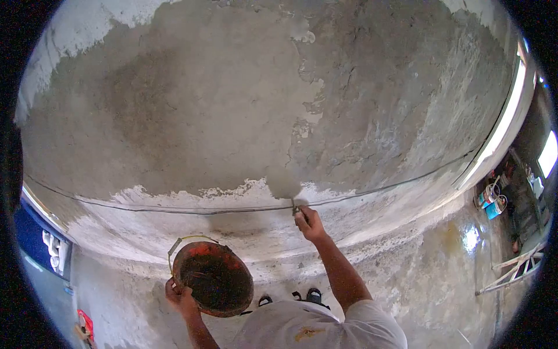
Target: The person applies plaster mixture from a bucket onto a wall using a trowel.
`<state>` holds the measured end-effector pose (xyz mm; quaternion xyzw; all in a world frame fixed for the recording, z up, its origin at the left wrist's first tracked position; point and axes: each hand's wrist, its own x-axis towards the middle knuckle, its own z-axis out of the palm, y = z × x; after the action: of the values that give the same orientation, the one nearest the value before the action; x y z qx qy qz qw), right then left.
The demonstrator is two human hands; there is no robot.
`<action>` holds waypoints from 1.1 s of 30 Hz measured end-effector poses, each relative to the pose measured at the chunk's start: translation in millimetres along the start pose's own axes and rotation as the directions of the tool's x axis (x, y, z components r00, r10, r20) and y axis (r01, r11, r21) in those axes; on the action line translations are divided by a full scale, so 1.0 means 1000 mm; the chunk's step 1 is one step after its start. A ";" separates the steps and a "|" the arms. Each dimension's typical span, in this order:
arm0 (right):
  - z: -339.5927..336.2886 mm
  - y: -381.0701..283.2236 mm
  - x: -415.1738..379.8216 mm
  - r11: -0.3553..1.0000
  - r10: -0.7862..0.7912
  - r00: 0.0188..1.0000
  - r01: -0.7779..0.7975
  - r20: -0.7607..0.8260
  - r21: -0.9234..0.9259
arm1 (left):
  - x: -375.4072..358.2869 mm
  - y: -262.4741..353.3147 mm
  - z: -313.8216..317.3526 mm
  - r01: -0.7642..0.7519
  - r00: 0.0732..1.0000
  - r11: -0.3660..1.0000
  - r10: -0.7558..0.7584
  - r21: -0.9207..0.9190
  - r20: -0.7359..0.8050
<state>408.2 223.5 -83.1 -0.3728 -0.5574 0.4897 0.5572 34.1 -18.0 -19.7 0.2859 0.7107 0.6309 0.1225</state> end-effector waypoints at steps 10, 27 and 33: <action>0.002 -0.008 -0.019 0.928 -0.100 0.971 0.170 0.218 -0.330 | 0.005 -0.008 -0.002 0.055 0.998 0.995 -0.053 -0.085 0.027; 0.024 -0.028 -0.056 0.732 -0.263 0.963 0.238 0.058 -0.639 | 0.021 -0.025 -0.012 0.052 0.996 0.979 -0.037 -0.197 0.082; 0.056 -0.065 -0.105 0.876 -0.042 0.996 0.073 0.075 -0.477 | 0.032 -0.033 -0.021 -0.010 0.998 0.992 0.018 -0.128 0.055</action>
<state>371.6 99.1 -41.7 -0.4670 -0.6892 0.3311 0.4441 -11.4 -18.7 -41.4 0.3000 0.6631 0.6678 0.1561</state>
